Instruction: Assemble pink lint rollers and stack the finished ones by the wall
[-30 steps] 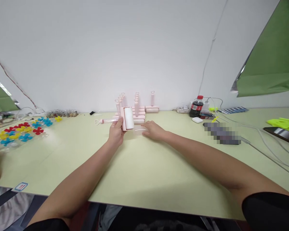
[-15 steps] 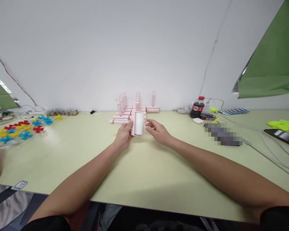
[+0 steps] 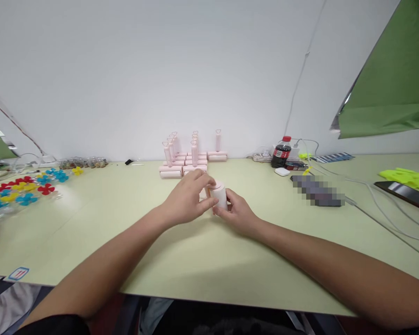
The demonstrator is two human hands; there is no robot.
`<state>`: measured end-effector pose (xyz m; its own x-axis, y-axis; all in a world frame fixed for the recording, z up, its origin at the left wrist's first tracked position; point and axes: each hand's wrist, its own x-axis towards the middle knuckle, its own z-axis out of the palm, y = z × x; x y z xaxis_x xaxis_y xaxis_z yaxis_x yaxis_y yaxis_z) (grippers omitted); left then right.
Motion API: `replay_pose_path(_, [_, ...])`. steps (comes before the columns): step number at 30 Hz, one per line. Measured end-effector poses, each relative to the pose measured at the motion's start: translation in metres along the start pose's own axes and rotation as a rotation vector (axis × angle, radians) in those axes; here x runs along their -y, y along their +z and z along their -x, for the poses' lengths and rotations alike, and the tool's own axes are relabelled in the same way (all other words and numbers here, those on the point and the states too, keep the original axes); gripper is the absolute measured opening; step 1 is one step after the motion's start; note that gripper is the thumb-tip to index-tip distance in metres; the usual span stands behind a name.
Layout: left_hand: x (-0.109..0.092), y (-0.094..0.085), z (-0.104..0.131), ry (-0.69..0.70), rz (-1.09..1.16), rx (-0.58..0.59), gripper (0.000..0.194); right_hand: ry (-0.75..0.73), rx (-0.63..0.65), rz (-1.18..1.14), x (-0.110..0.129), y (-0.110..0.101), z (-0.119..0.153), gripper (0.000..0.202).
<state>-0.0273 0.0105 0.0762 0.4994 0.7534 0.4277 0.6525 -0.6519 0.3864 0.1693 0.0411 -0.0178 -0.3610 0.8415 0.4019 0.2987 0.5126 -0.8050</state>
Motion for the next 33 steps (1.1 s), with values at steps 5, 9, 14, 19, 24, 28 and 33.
replay_pose_path(5, [0.008, -0.013, -0.022, -0.001, -0.067, 0.399, 0.029, -0.096, 0.155, 0.152, 0.004, 0.002, 0.008, 0.021])
replay_pose_path(9, [0.011, -0.011, -0.033, 0.004, -0.064, 0.516, 0.033, -0.034, 0.165, 0.168, 0.001, 0.003, 0.005, 0.025])
replay_pose_path(14, [0.006, -0.013, -0.039, 0.065, -0.09, 0.543, 0.024, 0.018, 0.142, 0.16, -0.001, 0.007, 0.001, 0.026])
replay_pose_path(19, [0.0, -0.022, -0.045, 0.091, -0.12, 0.658, 0.026, -0.029, 0.177, 0.16, 0.002, 0.008, 0.002, 0.031])
replay_pose_path(24, [-0.006, -0.031, -0.05, 0.117, -0.155, 0.722, 0.028, -0.065, 0.169, 0.154, 0.002, 0.009, 0.0, 0.035])
replay_pose_path(28, [-0.006, -0.03, -0.048, 0.127, -0.191, 0.707, 0.022, -0.133, 0.124, 0.189, -0.001, 0.007, -0.004, 0.037])
replay_pose_path(33, [-0.001, -0.026, -0.047, 0.159, -0.203, 0.564, 0.015, -0.058, 0.06, 0.052, -0.004, 0.006, -0.004, 0.034])
